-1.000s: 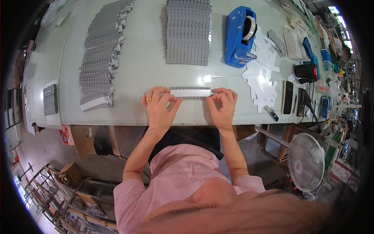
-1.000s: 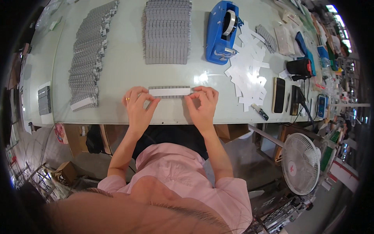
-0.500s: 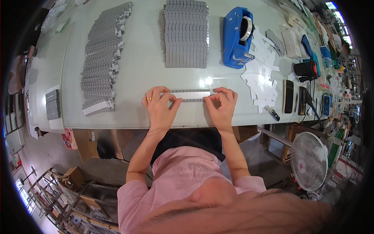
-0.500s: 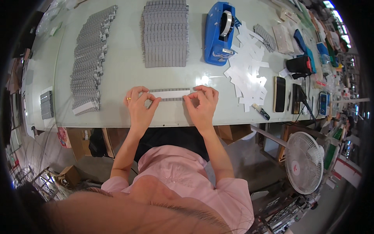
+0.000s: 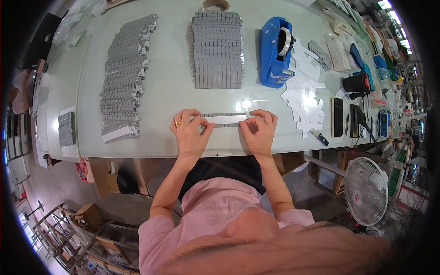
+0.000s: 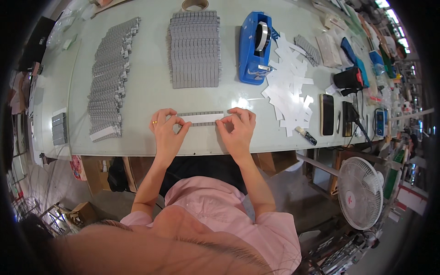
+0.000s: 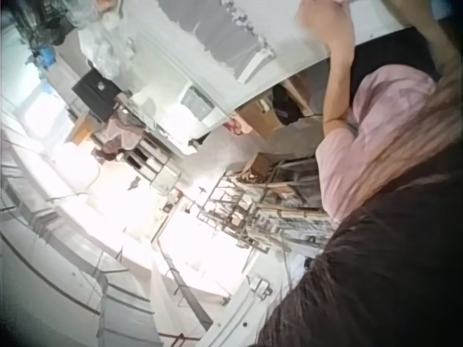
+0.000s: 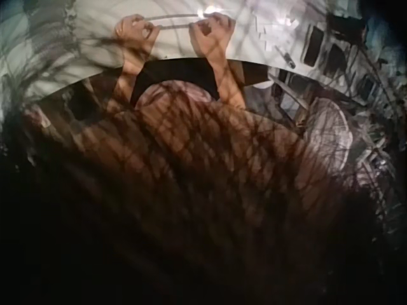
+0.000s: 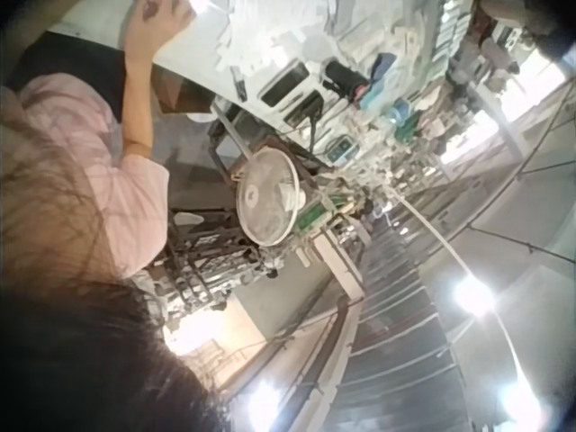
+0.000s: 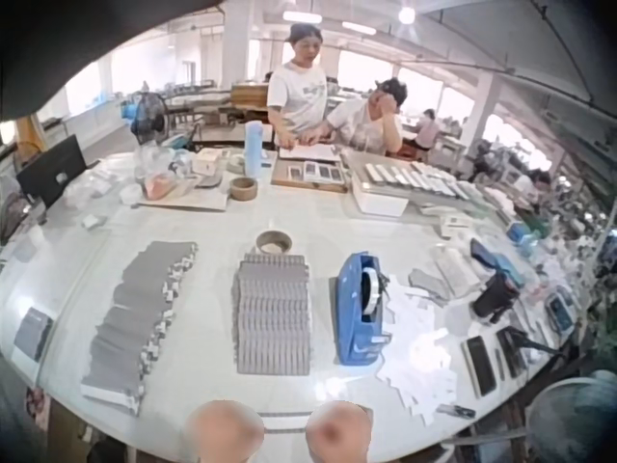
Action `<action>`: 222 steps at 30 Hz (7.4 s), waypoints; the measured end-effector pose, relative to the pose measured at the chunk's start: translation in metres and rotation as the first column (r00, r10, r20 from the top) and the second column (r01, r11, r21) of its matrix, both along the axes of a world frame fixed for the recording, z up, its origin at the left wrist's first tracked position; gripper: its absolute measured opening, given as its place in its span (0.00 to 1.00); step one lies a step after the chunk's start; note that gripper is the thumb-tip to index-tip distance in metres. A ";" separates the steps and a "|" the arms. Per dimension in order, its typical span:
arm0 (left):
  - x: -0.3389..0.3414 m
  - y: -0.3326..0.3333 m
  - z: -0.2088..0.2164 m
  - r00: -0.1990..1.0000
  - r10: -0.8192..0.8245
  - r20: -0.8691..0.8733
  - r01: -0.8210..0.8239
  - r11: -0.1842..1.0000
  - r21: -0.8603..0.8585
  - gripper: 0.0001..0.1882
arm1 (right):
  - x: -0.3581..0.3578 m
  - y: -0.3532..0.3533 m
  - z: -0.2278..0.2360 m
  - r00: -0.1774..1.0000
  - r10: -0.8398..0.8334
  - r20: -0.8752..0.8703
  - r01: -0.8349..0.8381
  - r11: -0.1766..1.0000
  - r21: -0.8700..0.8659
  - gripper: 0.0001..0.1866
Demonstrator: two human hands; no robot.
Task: Assembling and taping small rectangular gray components onto a strip at a factory workbench.
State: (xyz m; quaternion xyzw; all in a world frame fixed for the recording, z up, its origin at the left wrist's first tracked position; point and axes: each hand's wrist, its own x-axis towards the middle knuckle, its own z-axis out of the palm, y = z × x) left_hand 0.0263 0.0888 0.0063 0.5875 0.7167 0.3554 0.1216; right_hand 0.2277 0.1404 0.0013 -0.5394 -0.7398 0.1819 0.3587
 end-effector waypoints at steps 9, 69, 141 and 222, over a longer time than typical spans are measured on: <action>-0.006 0.002 -0.003 0.998 0.056 0.032 -0.054 0.997 -0.052 0.20 | 0.000 0.004 -0.001 0.998 -0.018 -0.052 0.016 0.999 -0.039 0.12; -0.007 -0.002 0.004 0.993 0.055 0.106 -0.042 0.991 -0.125 0.20 | 0.014 -0.029 0.007 0.965 0.042 0.260 -0.088 0.982 0.168 0.18; -0.011 -0.051 0.023 0.932 -0.223 0.285 0.205 0.974 0.093 0.10 | -0.043 -0.033 0.050 0.833 0.472 0.290 -0.495 0.869 0.008 0.13; -0.066 -0.093 -0.010 0.715 -0.376 -0.590 0.557 0.816 0.156 0.20 | 0.025 -0.003 0.003 0.990 -0.079 0.115 0.069 0.994 0.082 0.11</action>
